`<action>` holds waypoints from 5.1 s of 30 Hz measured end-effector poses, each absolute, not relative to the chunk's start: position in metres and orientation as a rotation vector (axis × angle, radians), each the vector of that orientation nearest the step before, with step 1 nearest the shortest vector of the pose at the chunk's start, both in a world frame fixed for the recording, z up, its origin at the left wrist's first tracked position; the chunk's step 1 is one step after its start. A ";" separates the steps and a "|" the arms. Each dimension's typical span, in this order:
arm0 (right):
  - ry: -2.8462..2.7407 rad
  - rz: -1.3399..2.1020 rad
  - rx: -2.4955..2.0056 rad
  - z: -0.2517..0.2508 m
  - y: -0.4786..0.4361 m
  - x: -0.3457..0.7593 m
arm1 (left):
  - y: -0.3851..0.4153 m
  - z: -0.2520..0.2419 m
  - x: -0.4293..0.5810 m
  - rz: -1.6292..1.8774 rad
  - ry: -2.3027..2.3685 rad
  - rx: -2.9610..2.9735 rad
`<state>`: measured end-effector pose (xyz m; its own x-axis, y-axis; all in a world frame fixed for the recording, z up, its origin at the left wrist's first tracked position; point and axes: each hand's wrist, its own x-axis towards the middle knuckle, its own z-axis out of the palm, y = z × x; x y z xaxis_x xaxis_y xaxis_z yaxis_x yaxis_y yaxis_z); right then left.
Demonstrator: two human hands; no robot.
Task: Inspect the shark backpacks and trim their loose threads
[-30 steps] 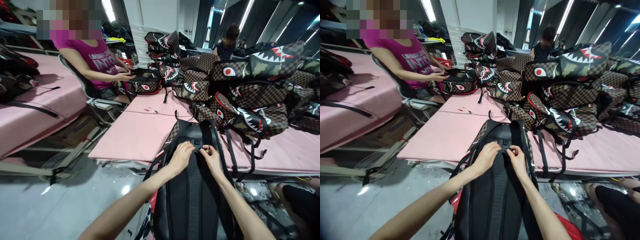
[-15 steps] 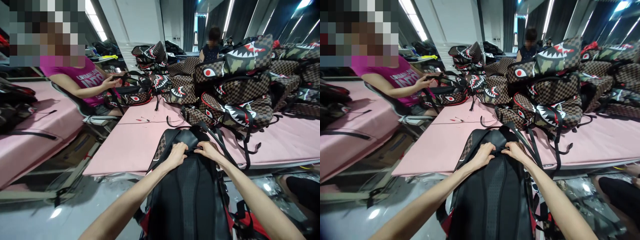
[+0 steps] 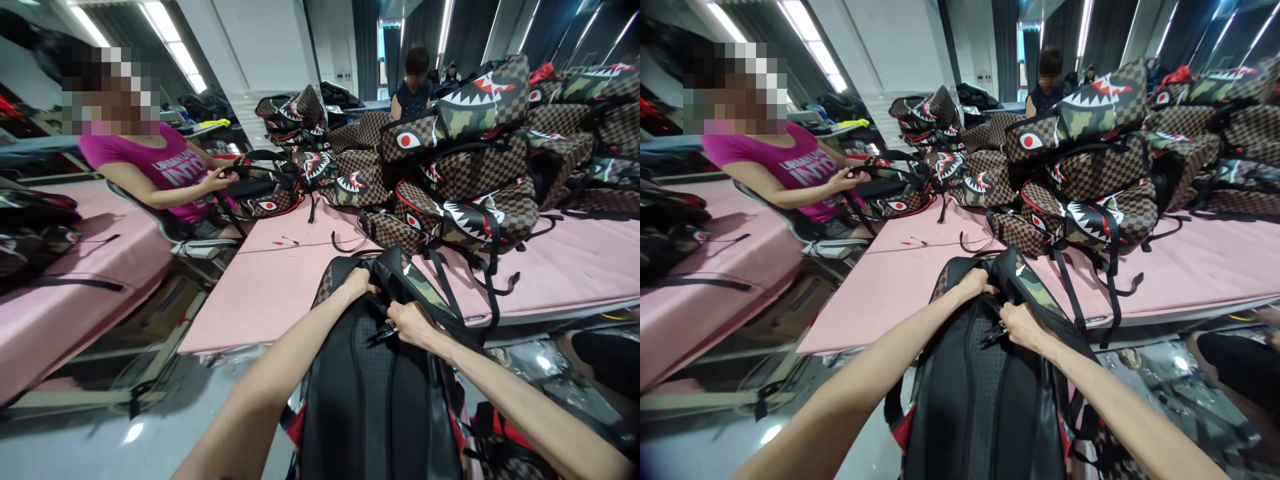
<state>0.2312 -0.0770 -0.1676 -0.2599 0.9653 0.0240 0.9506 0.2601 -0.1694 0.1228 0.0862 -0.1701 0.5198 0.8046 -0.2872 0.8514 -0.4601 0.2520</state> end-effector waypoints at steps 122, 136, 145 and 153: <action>-0.661 -0.094 -1.869 -0.174 -0.296 0.327 | -0.015 -0.234 0.020 0.588 0.944 2.834; -0.806 0.459 -1.918 -0.253 -0.286 0.204 | -0.149 -0.246 -0.098 0.377 0.643 3.025; -0.454 0.264 -1.621 -0.213 -0.246 0.274 | -0.133 -0.203 -0.030 0.642 0.620 2.931; -0.513 -0.286 -1.666 -0.161 -0.286 0.278 | -0.113 -0.164 0.061 0.611 0.827 2.832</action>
<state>0.2776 -0.2858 -0.1612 0.8681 0.1683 0.4670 0.4857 -0.0933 -0.8691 0.0615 -0.1131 -0.1643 0.7681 0.5395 0.3448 0.4876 -0.8419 0.2312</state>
